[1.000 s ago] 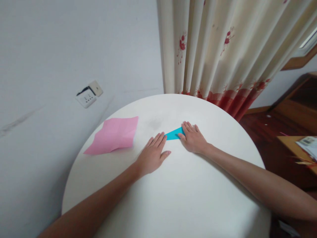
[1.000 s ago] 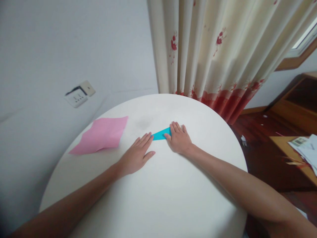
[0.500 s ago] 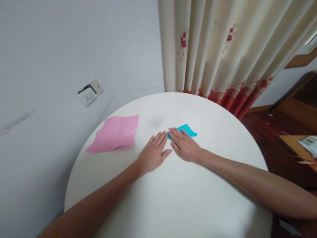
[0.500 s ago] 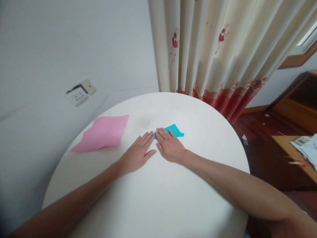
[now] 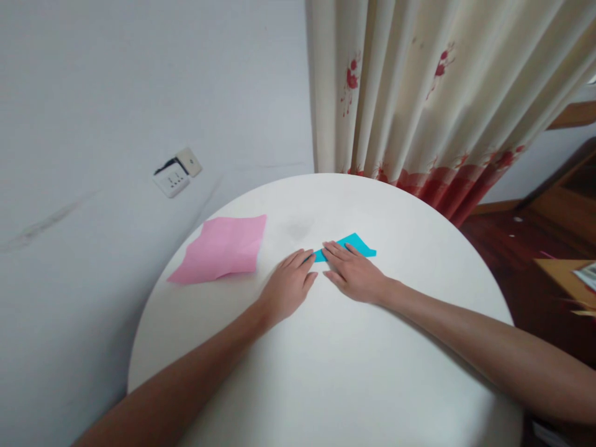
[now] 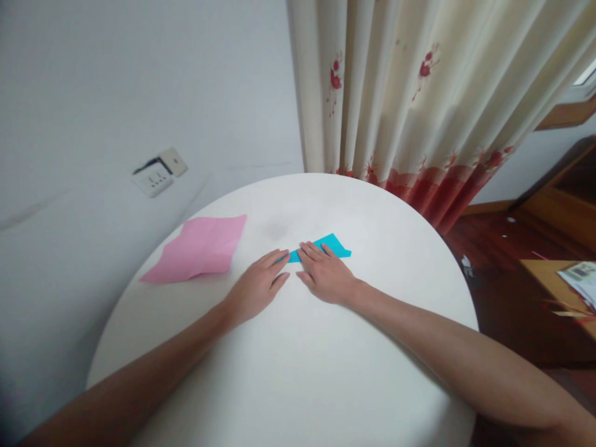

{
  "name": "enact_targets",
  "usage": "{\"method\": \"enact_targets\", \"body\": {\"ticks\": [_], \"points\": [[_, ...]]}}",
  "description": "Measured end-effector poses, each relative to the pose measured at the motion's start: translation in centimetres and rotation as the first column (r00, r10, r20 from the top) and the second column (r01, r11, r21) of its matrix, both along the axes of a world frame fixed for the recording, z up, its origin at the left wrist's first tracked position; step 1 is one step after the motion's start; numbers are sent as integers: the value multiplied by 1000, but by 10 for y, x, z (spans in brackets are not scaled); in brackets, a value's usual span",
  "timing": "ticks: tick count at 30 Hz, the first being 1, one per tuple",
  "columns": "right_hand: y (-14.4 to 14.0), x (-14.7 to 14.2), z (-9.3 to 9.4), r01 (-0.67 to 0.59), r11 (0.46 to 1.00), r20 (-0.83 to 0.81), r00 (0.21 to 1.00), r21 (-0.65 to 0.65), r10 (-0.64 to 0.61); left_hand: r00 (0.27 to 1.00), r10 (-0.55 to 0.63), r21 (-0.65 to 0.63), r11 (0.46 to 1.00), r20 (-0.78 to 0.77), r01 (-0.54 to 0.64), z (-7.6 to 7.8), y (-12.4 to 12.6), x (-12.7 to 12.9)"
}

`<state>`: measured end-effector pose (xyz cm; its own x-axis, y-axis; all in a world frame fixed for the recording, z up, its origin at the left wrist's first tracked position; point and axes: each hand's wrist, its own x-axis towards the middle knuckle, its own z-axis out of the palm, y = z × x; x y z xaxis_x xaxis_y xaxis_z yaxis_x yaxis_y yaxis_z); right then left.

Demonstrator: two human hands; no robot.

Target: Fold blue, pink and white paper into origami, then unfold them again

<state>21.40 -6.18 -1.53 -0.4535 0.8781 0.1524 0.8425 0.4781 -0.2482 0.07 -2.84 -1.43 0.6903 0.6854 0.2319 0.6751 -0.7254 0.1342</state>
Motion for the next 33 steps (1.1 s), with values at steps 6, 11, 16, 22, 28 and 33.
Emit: {"method": "enact_targets", "body": {"ticks": [6, 11, 16, 22, 28, 33], "points": [[0, 0, 1, 7, 1000, 8, 1000, 1, -7, 999, 43, 16, 999, 22, -43, 1, 6, -3], [0, 0, -1, 8, 1000, -3, 1000, 12, -8, 995, 54, -7, 999, 81, -53, 4, 8, -4], [-1, 1, -2, 11, 1000, 2, 1000, 27, -11, 990, 75, -17, 997, 123, -74, 9, 8, -4], [-2, 1, 0, 11, 999, 5, 1000, 39, -11, 986, 67, -23, 998, 151, -64, 7, 10, -5], [-5, -1, 4, 5, 998, -7, 1000, 66, -5, 981, 88, -50, 995, 175, -81, 7, 12, -4], [-7, -2, 8, 13, 997, -8, 1000, 79, -13, 979, 90, -57, 995, 182, -81, 9, 12, -3]]}}
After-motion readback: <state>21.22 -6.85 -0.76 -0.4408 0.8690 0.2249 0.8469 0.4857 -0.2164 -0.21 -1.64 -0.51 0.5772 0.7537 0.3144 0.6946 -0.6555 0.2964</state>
